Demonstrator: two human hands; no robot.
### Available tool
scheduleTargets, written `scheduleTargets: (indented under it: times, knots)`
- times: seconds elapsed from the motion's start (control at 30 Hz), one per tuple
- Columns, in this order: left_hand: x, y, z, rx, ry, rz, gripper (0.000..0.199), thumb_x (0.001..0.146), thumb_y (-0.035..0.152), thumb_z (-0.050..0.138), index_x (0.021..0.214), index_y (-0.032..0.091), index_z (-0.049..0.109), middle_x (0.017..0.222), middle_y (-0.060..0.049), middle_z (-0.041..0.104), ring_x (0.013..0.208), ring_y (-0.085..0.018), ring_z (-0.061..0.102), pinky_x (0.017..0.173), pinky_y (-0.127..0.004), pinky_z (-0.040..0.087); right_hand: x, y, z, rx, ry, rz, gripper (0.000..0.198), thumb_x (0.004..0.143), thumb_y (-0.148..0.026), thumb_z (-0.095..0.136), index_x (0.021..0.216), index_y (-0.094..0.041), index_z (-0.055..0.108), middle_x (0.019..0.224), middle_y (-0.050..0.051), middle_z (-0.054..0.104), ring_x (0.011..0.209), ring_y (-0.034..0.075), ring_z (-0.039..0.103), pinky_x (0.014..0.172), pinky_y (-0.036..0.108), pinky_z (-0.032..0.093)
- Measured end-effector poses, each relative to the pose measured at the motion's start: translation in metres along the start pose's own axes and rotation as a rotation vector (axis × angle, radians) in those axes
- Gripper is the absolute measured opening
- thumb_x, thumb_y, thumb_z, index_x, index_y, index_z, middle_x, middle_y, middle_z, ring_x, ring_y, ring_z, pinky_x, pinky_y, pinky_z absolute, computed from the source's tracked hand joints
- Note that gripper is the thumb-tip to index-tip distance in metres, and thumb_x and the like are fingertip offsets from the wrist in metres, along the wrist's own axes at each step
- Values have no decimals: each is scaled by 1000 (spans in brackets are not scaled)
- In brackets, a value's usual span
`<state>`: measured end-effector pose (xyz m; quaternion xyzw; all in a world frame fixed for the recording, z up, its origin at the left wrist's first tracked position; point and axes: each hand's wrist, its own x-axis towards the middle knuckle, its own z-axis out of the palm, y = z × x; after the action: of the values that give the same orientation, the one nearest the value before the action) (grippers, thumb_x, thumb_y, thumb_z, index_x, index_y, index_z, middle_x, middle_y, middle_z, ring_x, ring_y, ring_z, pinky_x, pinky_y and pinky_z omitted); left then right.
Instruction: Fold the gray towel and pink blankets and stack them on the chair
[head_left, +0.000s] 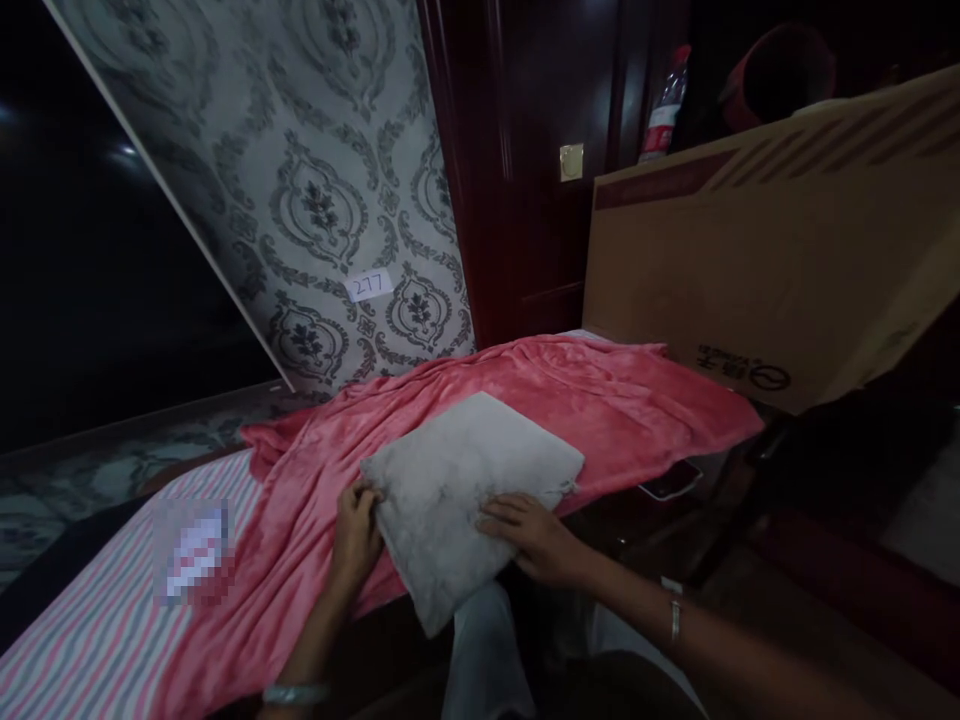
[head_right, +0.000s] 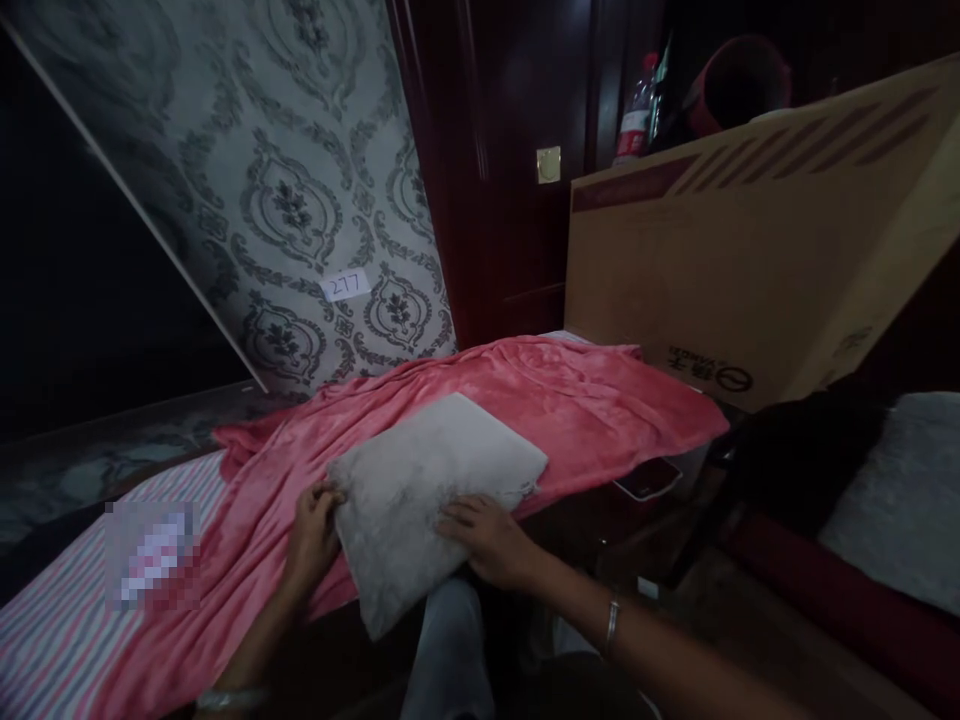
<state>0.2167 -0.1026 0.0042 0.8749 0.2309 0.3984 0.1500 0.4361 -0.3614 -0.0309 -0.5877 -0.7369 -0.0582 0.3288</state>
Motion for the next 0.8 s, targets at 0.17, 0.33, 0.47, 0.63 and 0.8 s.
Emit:
scheduleTargets:
  times: [0.17, 0.33, 0.47, 0.63, 0.8]
  knots:
    - [2, 20, 4, -382, 126, -447, 41, 61, 28, 66, 101, 21, 63, 108, -10, 65, 106, -29, 62, 99, -50, 50, 3, 34, -45, 229, 102, 134, 40, 91, -38, 63, 126, -21, 70, 125, 12, 71, 119, 26, 64, 106, 45, 49]
    - [-15, 41, -8, -832, 118, -866, 64, 62, 40, 76, 119, 18, 57, 95, -8, 72, 77, -21, 70, 68, -33, 56, 5, 102, -67, 68, 281, 583, 41, 89, -34, 59, 126, -20, 70, 126, 13, 70, 118, 27, 65, 107, 48, 48]
    - [-22, 51, -19, -801, -4, -936, 79, 60, 52, 81, 126, 19, 52, 67, 2, 65, 48, -17, 60, 45, -27, 47, 7, 127, -62, 88, 217, 845, 47, 89, -32, 57, 133, -19, 66, 127, 11, 70, 116, 26, 66, 103, 42, 51]
    - [-19, 64, -11, -790, 51, -904, 91, 57, 54, 87, 133, 21, 50, 93, -7, 72, 74, -22, 71, 59, -29, 55, 5, 125, -46, 29, 252, 862, 47, 90, -33, 53, 133, -17, 66, 130, 11, 68, 120, 27, 64, 106, 42, 48]
    - [-18, 77, 10, -902, 159, -897, 99, 56, 45, 89, 141, 25, 43, 131, -14, 64, 115, -29, 66, 95, -41, 55, -2, 127, -42, 20, 248, 812, 47, 91, -32, 49, 131, -15, 66, 130, 12, 68, 118, 27, 64, 106, 42, 48]
